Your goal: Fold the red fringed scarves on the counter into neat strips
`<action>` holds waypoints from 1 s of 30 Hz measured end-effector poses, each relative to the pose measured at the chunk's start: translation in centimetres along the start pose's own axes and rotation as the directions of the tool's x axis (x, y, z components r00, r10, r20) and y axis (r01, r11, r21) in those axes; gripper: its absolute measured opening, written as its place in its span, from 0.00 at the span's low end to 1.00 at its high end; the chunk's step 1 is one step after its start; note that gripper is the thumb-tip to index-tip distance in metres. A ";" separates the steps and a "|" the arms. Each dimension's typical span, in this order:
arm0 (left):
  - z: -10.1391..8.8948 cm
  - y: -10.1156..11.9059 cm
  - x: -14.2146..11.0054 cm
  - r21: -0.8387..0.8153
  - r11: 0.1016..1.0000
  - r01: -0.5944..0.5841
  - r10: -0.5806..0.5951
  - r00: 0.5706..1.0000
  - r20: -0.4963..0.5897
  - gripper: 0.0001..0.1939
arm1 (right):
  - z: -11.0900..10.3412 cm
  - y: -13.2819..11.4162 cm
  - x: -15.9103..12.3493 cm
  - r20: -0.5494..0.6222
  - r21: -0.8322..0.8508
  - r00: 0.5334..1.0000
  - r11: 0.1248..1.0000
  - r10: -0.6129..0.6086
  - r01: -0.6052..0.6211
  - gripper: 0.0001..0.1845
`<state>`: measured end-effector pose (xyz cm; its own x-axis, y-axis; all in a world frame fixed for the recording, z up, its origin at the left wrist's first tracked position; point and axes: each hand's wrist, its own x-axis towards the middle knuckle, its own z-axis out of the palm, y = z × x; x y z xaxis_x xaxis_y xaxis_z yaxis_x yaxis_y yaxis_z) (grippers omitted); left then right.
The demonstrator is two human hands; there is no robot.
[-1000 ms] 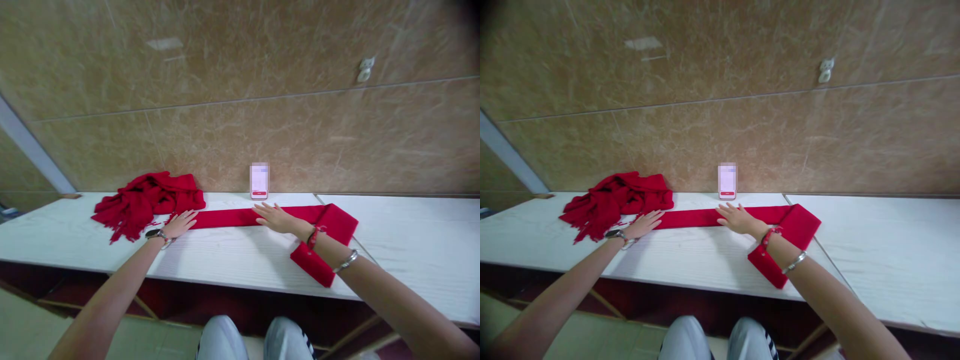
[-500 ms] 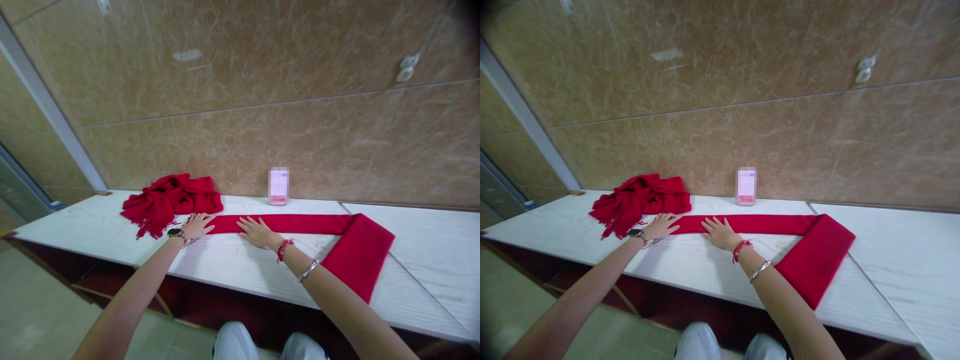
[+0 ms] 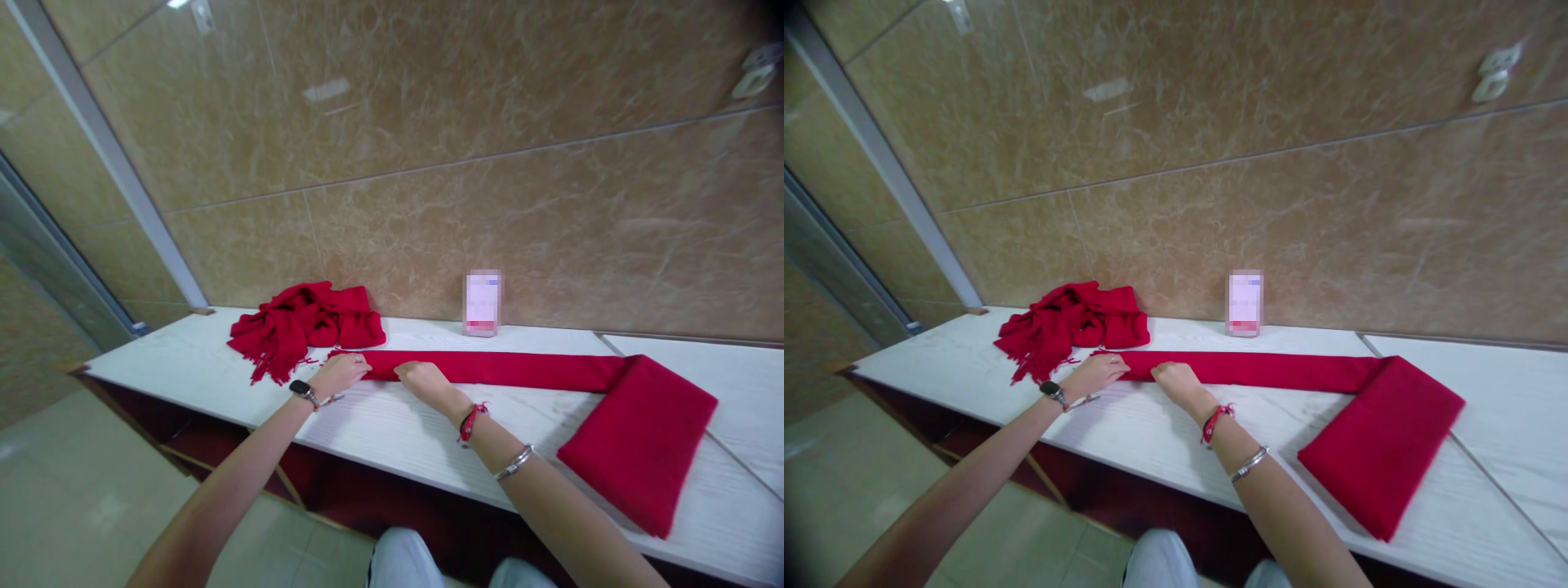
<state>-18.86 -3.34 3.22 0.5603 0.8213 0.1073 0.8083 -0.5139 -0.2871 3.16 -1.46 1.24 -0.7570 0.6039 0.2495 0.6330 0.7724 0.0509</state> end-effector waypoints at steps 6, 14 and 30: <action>-1.0 0.0 -0.4 0.148 0.989 0.016 0.000 0.994 -0.108 0.10 | 0.0 0.4 -0.5 -0.043 -0.017 0.999 1.000 -0.013 0.013 0.14; 0.0 1.0 -1.5 0.141 0.988 -0.058 0.065 0.997 -0.046 0.11 | 1.4 1.2 -0.9 -0.082 0.025 0.992 0.995 -0.099 0.101 0.14; -0.4 -0.5 4.4 -0.394 0.891 0.227 -0.163 0.968 0.189 0.15 | 2.2 1.1 -1.0 -0.163 0.161 0.986 0.985 -0.042 0.069 0.19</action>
<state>-16.70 0.46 4.26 0.3770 0.9258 -0.0296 0.9181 -0.3693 0.1439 4.27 -0.77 -1.11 -0.7464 0.5306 0.4017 0.5452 0.8337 -0.0883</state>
